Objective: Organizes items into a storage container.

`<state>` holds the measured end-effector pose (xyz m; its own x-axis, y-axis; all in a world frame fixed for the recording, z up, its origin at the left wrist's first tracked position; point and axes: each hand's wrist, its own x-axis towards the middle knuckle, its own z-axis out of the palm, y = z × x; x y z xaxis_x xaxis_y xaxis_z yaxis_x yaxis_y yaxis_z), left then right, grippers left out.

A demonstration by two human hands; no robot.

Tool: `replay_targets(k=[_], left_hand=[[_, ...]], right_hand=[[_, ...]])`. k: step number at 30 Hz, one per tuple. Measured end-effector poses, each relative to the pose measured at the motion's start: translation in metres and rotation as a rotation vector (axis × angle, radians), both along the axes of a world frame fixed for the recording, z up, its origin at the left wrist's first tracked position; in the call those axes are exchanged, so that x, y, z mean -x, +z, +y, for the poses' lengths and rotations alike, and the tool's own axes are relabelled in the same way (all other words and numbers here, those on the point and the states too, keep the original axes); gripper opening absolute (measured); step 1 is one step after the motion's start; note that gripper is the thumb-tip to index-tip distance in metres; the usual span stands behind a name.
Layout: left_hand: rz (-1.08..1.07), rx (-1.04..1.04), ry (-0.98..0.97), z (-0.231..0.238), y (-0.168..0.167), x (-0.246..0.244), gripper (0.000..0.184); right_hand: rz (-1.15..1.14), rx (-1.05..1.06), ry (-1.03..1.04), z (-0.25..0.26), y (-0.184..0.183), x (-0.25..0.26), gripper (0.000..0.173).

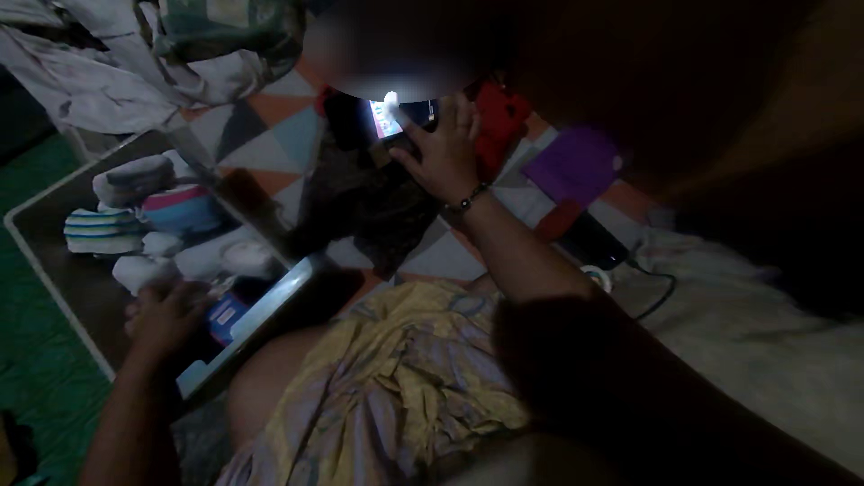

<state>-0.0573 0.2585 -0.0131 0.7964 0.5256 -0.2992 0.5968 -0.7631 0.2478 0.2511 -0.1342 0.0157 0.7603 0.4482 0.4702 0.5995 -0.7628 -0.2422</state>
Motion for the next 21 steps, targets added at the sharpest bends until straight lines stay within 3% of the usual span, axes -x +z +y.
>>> replay_targets(k=[6, 21], left_hand=[[0.012, 0.013, 0.012, 0.000, 0.002, 0.000, 0.038], [0.024, 0.020, 0.014, -0.009, 0.011, -0.005, 0.035]], right_hand=[[-0.064, -0.179, -0.024, -0.004, 0.004, -0.005, 0.054], [-0.006, -0.156, -0.120, -0.010, 0.009, -0.015, 0.061]])
